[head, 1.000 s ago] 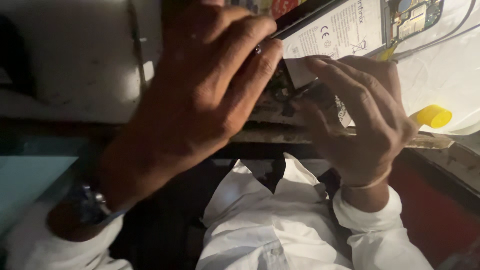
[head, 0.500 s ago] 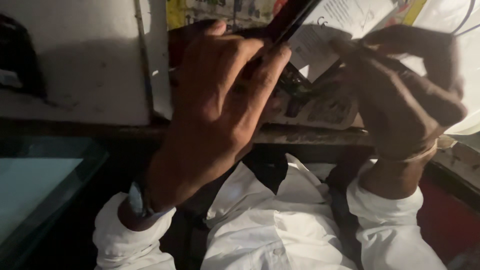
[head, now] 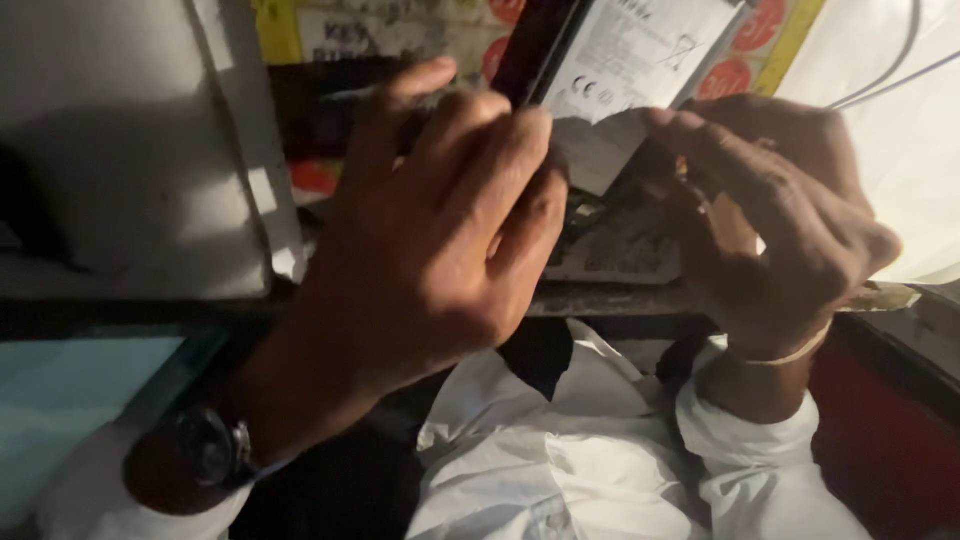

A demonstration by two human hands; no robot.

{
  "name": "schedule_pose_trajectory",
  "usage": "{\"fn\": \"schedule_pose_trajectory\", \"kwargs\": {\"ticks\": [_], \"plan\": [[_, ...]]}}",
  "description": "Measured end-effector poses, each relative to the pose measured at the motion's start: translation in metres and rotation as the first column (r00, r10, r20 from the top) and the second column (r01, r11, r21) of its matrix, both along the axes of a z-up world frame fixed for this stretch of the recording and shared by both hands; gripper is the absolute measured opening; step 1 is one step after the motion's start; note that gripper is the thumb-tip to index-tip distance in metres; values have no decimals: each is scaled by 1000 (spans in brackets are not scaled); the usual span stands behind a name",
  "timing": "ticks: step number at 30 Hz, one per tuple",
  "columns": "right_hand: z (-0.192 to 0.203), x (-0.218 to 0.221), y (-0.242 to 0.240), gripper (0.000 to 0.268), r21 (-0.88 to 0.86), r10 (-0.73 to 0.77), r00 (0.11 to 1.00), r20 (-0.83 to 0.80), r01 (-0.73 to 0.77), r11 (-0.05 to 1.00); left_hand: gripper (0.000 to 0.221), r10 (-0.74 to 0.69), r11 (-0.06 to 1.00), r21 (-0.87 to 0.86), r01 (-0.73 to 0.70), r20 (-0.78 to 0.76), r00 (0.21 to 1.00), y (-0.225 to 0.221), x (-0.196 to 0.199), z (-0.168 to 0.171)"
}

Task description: The person disassembles a mobile phone by removing the internal battery and various components, then uses a screwdriver to reassemble the internal framework and battery back into the phone casing.

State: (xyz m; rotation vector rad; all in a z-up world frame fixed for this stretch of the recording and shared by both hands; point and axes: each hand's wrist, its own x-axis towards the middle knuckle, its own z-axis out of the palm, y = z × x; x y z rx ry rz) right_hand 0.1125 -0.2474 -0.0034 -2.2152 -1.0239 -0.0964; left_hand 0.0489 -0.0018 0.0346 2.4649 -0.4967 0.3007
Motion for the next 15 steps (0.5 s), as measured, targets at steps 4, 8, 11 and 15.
{"fn": "schedule_pose_trajectory", "kwargs": {"ticks": [4,8,11,15], "plan": [[10,3,8,36,-26,-13,1000,8,13,1000,7,-60,986,157,48,74,995,0,0,3],[11,6,11,37,-2,1,1000,-10,-1,1000,9,-95,976,203,78,76,993,-2,-2,1],[12,7,13,36,-2,-39,999,-7,39,999,10,-109,977,192,90,90,990,-6,3,2],[17,4,14,35,-3,-50,998,-49,50,999,11,-116,979,174,104,63,991,-6,4,5]]}}
